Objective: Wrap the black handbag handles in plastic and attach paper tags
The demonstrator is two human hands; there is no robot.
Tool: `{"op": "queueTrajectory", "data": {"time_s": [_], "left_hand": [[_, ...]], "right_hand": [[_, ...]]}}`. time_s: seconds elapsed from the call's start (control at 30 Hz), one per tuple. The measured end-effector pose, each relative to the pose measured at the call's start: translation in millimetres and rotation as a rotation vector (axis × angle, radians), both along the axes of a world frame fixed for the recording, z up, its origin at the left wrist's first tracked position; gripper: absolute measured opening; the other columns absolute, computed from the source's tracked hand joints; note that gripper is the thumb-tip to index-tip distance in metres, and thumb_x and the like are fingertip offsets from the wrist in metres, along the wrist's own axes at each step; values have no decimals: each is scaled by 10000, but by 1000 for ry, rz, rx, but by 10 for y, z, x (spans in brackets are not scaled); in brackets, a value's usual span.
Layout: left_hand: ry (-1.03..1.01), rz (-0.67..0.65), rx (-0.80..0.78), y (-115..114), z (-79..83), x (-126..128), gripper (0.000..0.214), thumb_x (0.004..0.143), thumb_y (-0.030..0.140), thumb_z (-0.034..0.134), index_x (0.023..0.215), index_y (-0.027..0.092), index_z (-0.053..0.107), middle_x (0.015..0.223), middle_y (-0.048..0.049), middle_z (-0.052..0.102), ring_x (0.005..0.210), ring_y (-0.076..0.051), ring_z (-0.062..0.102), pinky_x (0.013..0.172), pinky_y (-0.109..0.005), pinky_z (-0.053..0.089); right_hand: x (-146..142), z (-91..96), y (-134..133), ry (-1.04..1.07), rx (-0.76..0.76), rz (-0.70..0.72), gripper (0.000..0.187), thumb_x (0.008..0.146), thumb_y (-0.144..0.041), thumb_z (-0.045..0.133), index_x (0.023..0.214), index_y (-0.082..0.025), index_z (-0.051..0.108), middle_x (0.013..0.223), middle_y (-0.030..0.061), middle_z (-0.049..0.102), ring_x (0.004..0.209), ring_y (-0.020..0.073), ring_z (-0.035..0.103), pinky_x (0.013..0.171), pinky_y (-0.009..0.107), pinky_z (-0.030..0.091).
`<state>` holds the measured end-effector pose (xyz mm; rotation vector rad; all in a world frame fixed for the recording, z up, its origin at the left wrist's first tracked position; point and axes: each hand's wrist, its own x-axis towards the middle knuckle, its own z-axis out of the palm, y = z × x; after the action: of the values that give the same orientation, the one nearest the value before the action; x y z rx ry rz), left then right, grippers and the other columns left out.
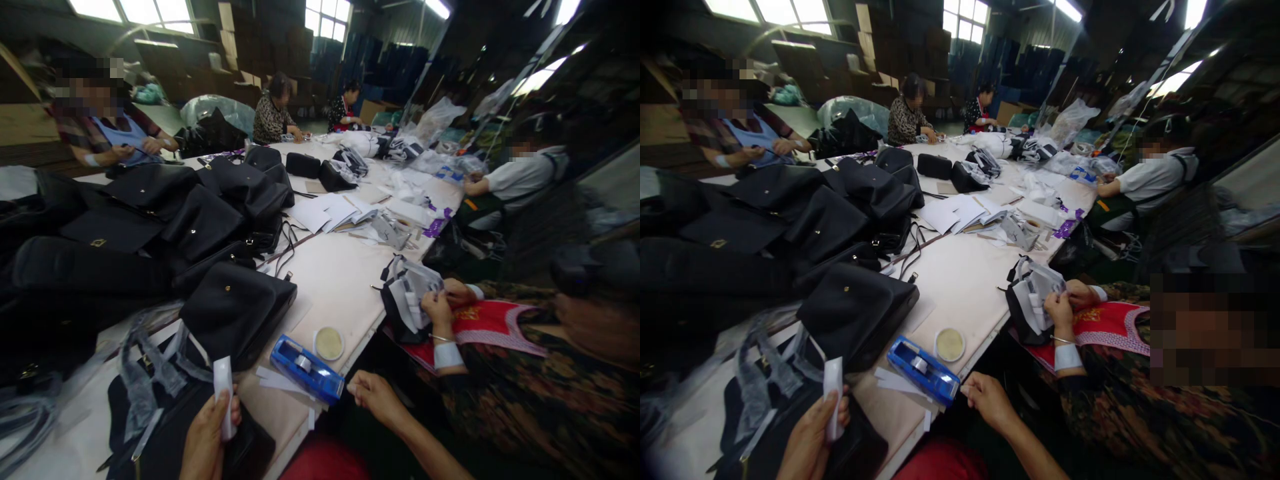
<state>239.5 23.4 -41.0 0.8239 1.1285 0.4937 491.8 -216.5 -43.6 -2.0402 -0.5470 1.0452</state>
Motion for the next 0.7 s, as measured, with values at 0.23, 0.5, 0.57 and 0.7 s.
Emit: {"op": "queueTrajectory", "data": {"time_s": [0.23,0.5,0.57,0.7], "left_hand": [[-28,14,-32,-4,49,6,411,694,451,728,931,130,631,662,25,596,559,-90,498,525,-192,428],[-54,-32,-35,14,17,-6,405,736,467,689,947,128,623,651,25,583,541,-84,491,507,-193,409],[-63,-47,-19,4,48,9,377,763,473,661,914,131,614,642,28,570,525,-77,478,492,-191,391],[-88,-26,-15,4,71,41,364,773,488,644,865,139,595,628,29,562,501,-72,472,469,-187,366]], "right_hand": [[-6,-174,3,158,-31,-46,202,734,-373,546,696,-175,542,553,-34,560,460,84,445,473,204,317],[9,-249,78,261,-77,-45,297,689,-466,562,674,-173,517,544,-35,555,403,59,427,444,198,328],[8,-208,112,263,-79,-5,309,695,-479,572,651,-179,513,514,-41,540,384,58,413,428,197,317],[-1,-39,184,8,-131,57,310,739,-504,608,627,-218,564,504,-7,570,396,114,487,398,234,348]]}}
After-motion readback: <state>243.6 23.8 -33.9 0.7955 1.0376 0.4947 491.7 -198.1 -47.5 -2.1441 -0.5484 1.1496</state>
